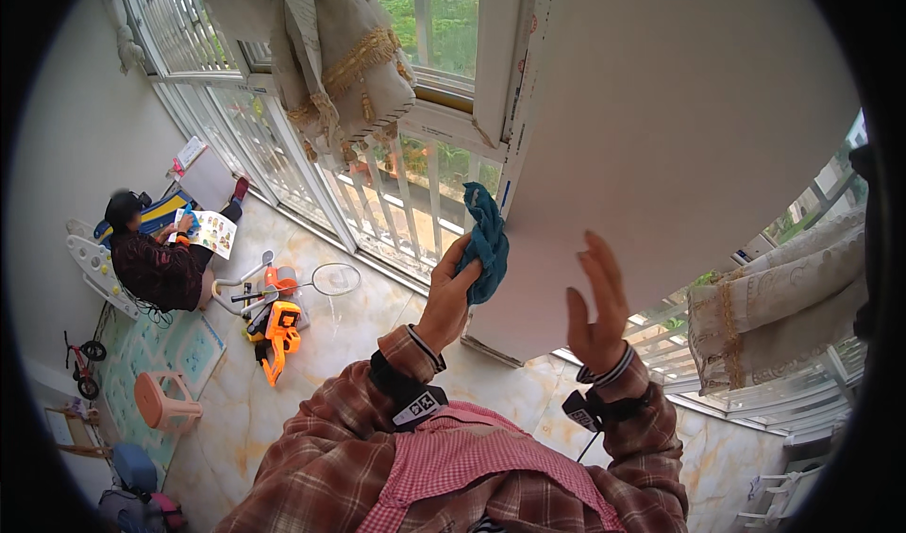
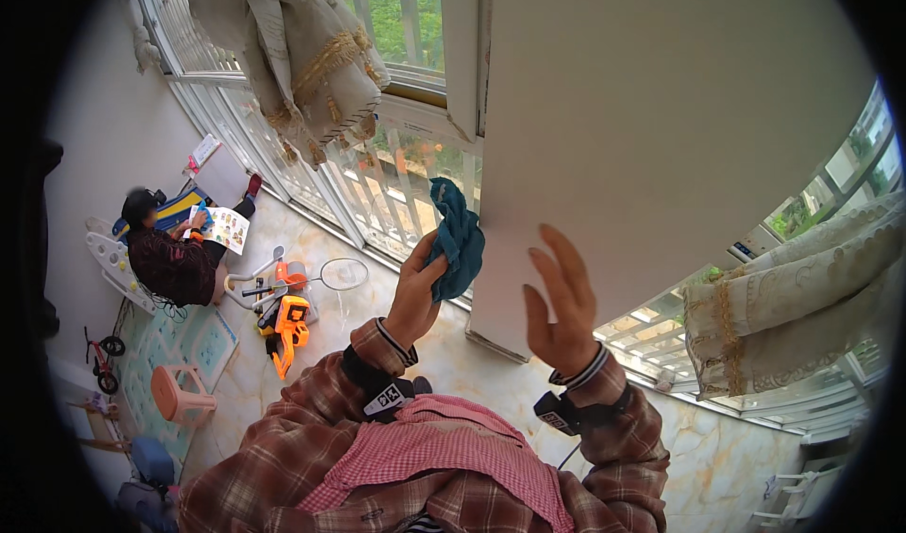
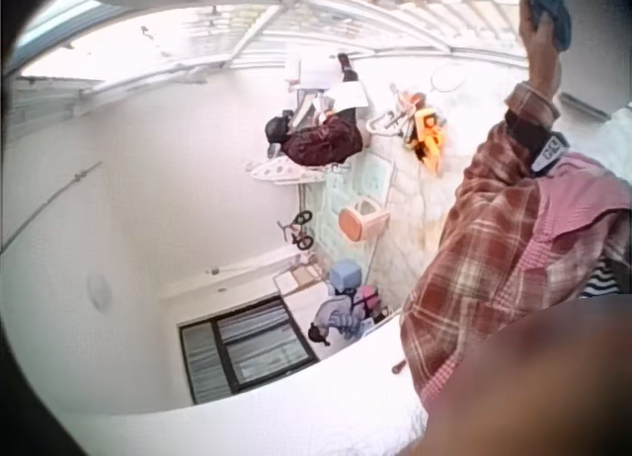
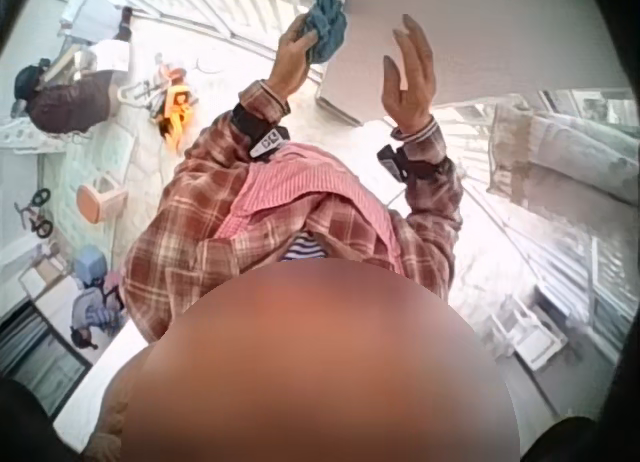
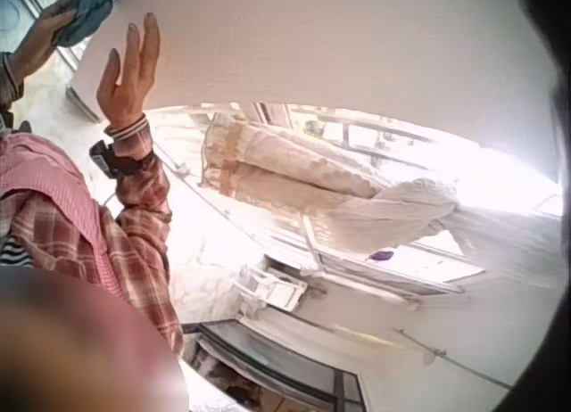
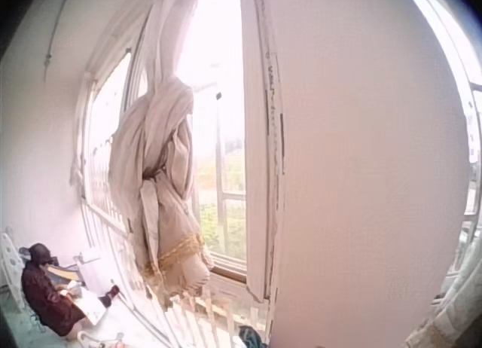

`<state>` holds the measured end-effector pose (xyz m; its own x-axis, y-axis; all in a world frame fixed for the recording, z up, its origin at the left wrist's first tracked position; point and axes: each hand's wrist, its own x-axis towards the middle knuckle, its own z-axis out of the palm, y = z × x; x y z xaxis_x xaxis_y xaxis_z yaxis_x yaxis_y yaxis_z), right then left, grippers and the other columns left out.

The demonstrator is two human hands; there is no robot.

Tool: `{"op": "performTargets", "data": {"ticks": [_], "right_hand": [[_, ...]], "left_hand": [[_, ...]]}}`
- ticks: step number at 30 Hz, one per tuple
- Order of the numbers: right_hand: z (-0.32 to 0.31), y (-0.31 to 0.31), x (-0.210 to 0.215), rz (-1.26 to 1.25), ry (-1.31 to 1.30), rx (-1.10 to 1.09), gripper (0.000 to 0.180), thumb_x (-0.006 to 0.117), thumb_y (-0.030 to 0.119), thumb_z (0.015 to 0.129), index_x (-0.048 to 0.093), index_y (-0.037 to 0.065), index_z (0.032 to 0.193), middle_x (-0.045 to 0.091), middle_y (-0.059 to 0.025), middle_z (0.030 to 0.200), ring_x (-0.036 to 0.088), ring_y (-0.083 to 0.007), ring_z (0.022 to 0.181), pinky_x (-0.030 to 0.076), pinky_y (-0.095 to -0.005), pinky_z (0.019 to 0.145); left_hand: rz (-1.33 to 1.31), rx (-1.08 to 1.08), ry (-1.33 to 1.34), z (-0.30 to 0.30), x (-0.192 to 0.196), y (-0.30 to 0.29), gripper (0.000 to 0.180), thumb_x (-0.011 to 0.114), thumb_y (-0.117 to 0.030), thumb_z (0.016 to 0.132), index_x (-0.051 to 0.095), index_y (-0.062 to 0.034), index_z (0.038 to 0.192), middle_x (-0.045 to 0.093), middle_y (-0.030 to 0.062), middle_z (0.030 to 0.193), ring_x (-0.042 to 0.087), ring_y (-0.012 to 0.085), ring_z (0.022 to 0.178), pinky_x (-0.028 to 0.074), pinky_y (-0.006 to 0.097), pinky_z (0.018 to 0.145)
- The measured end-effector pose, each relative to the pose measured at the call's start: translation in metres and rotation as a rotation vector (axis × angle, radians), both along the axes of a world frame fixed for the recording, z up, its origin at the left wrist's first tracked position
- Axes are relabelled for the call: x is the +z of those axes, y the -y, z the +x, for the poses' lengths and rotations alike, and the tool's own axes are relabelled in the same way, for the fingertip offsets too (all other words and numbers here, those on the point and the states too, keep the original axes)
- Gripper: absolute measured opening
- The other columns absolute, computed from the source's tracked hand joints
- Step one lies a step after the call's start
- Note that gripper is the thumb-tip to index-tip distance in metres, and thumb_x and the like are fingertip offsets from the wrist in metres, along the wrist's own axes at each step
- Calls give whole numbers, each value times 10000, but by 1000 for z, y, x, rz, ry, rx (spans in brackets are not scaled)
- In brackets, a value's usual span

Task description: The person wipes the window frame and glass with a blue cloth, moving along the frame and occasionally adjusting the cloth. The person cleans multiple sections of the frame and glass in a repetitive wiping motion.

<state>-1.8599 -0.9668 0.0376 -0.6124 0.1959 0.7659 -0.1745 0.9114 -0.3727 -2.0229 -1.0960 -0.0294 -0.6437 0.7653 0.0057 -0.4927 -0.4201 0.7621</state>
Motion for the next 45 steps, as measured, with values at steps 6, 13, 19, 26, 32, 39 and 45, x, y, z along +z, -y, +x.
{"op": "performTargets", "data": {"ticks": [6,13,19,26,32,39,45], "right_hand": [[-57,44,-50,-275,125,113,573,567,-54,838,426,20,1388,365,-233,1453,402,-419,1311,335,-438,1092],[-127,54,-70,-357,23,61,506,524,-108,778,492,11,1269,507,-201,1266,520,-346,1157,399,-378,1014],[-197,46,-68,-437,-180,-99,391,518,-113,778,544,24,1143,582,-114,1057,579,-219,985,449,-294,892],[-235,-39,-23,-232,-478,-632,327,596,-1,822,563,7,1147,571,-123,1114,550,-280,1042,429,-370,947],[-252,-16,-39,156,-85,-781,369,644,121,847,546,18,1187,522,-134,1187,479,-322,1120,372,-390,1002],[-231,32,-41,496,83,-654,338,650,107,830,578,43,1153,533,-120,1181,492,-315,1111,381,-395,975],[-269,28,-29,578,43,-540,315,656,94,815,606,63,1124,542,-108,1177,502,-308,1104,389,-399,951]], "left_hand": [[73,-109,73,11,13,6,443,396,-130,1035,327,-66,1468,476,52,1353,489,126,1198,413,285,1017],[15,-152,-268,-39,2,29,552,442,-142,1025,201,-87,1519,406,45,1389,405,142,1258,351,278,1045],[-131,-161,-833,-123,-26,59,695,566,-169,956,187,-83,1532,343,129,1497,354,247,1364,291,360,1113],[-366,419,-1375,-302,-21,112,451,630,-10,816,553,-36,1259,461,225,1384,422,413,1301,361,446,1079],[-361,653,-1775,-391,22,94,698,668,-69,813,371,-103,1444,259,182,1534,257,405,1404,259,502,1136],[-413,674,-2075,-450,38,55,845,716,-282,822,247,-173,1516,142,155,1590,135,414,1453,142,583,1150],[-516,544,-2101,-461,35,52,854,752,-228,739,329,-106,1470,173,220,1564,173,469,1424,191,612,1124]]}}
